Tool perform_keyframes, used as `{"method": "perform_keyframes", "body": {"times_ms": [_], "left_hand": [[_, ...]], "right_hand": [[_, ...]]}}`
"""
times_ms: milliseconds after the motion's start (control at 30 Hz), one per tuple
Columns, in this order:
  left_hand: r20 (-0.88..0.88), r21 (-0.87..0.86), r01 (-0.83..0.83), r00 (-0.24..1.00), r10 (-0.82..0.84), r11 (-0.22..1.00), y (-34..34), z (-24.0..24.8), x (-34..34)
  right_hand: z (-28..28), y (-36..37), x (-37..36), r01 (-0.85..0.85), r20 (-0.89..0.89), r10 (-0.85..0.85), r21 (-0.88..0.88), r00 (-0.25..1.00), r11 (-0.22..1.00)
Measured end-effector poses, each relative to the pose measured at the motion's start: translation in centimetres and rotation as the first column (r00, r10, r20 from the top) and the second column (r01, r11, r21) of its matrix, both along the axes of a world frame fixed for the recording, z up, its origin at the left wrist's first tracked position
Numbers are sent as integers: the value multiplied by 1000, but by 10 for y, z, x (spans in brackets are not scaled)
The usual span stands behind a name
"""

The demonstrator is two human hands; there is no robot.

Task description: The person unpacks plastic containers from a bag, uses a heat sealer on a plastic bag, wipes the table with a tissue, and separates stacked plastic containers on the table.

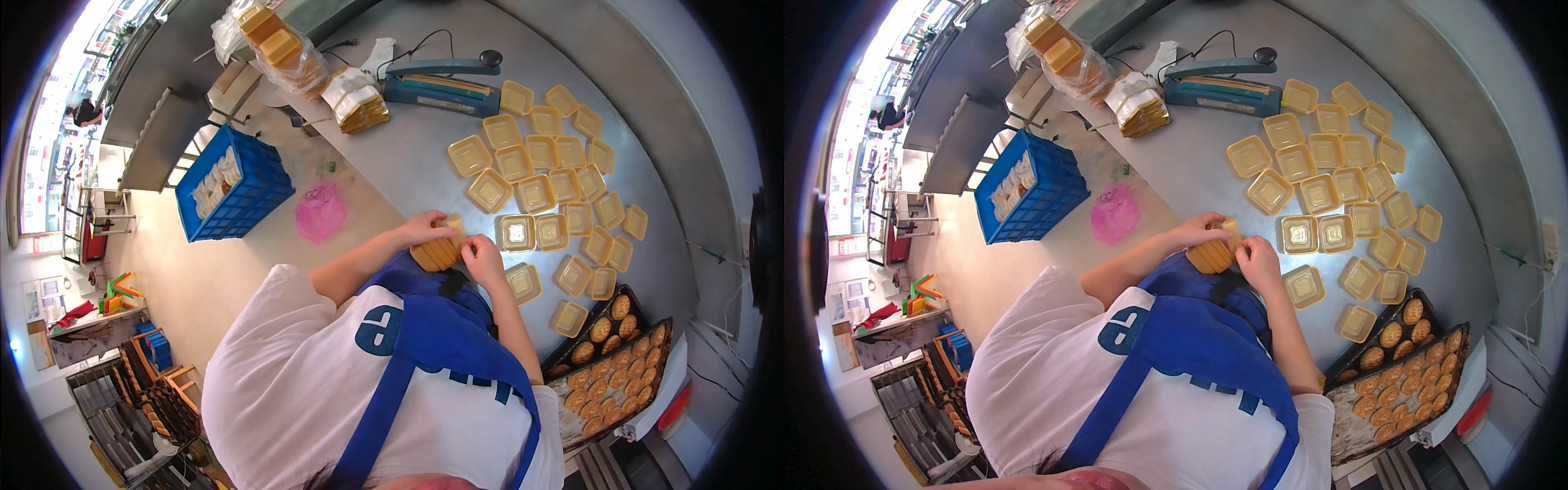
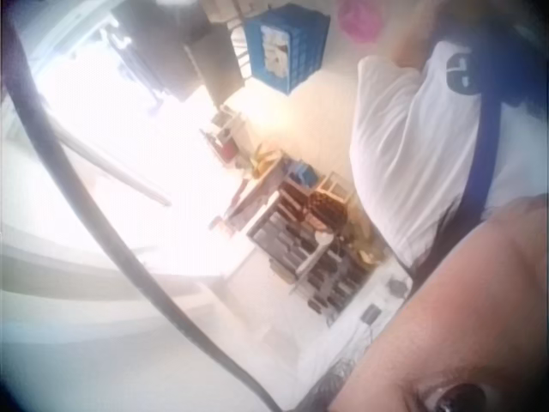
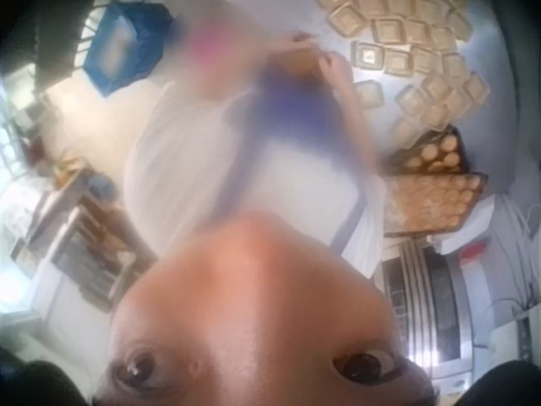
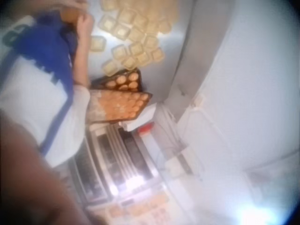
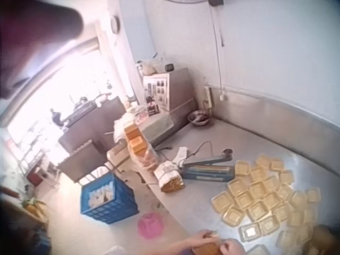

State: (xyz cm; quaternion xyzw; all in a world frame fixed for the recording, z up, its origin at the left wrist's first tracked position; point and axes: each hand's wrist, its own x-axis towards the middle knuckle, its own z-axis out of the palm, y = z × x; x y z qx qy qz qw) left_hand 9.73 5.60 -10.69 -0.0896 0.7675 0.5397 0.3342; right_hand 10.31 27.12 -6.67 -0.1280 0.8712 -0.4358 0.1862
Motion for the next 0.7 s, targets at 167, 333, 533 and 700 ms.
{"method": "perform_keyframes", "body": {"times_ms": [167,333,533,700], "left_hand": [[65,10,42,997,-43,999,-8,12,10],[72,86,0,997,-6,996,-12,2,12],[51,216,-140,990,132,966,-12,-7,10],[59,88,-41,998,36,995,-14,3,6]], "right_hand": [[1,8,-7,40,-415,141,398,899,916],[17,-1,-15,283,-710,4,285,704,916],[-7,-9,-3,-170,-10,170,-58,985,984],[-14,-9,2,-45,226,81,-159,971,986]]}}
